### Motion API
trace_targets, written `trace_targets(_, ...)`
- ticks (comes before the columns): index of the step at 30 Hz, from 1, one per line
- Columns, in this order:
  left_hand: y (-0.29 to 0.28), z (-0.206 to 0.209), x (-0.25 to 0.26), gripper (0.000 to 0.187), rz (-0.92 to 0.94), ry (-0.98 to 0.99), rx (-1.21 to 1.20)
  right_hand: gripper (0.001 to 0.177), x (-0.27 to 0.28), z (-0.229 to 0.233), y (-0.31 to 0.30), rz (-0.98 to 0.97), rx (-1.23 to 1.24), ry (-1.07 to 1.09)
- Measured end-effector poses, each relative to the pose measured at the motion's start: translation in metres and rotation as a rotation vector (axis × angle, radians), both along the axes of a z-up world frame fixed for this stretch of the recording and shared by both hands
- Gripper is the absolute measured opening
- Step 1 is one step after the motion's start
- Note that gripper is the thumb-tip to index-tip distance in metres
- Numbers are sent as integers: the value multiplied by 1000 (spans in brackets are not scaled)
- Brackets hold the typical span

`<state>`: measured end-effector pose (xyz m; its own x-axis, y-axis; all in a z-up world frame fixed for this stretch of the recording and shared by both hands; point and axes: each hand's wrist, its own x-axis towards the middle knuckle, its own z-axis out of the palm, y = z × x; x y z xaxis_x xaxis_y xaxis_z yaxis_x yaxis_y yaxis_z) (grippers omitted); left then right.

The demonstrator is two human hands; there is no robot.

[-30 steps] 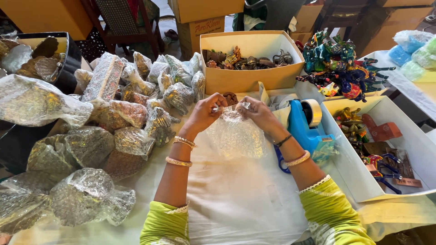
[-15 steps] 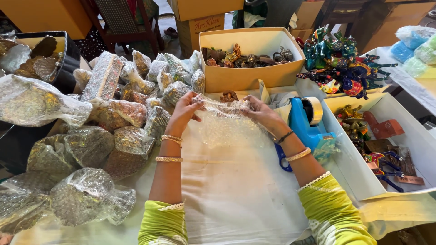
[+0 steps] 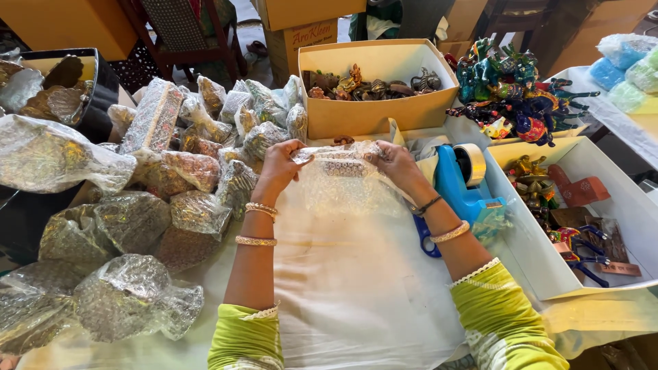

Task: The person wraps small decorative figurines in bubble wrap using scissors and tape. They cut bubble wrap to size, place a figurine inside, fold the wrap around it, and secure it with tape. The wrapped items are placed on the table next to other wrapped pieces.

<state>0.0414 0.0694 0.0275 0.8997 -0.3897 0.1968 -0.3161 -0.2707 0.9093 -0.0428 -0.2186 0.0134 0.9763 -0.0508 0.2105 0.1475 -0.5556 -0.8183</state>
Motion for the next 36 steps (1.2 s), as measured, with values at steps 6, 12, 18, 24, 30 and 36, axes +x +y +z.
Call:
trace_targets(6,2,-9,5,20,-80,189,-69,32,14,-20,-21,137,479,121)
trace_targets(12,13,11,-3,37,1,-196,68,33,-20,39,-9,241,212,47)
trace_targets(18,-2,63,-50,28,106,-796,-338,21,-61,78,18,-80,-676,-915)
trace_targets(24,-6,95,-78,25,147,-973,-343,21,-63,78,17,-13,-749,-1143)
trace_targets(30,22,72,-40,30,21,-347,-353,46,-41,74,-6,193,275,-365)
trace_targets(36,45,40,-14,17,-311,298,-349,52,-4,15,-27,292,669,1)
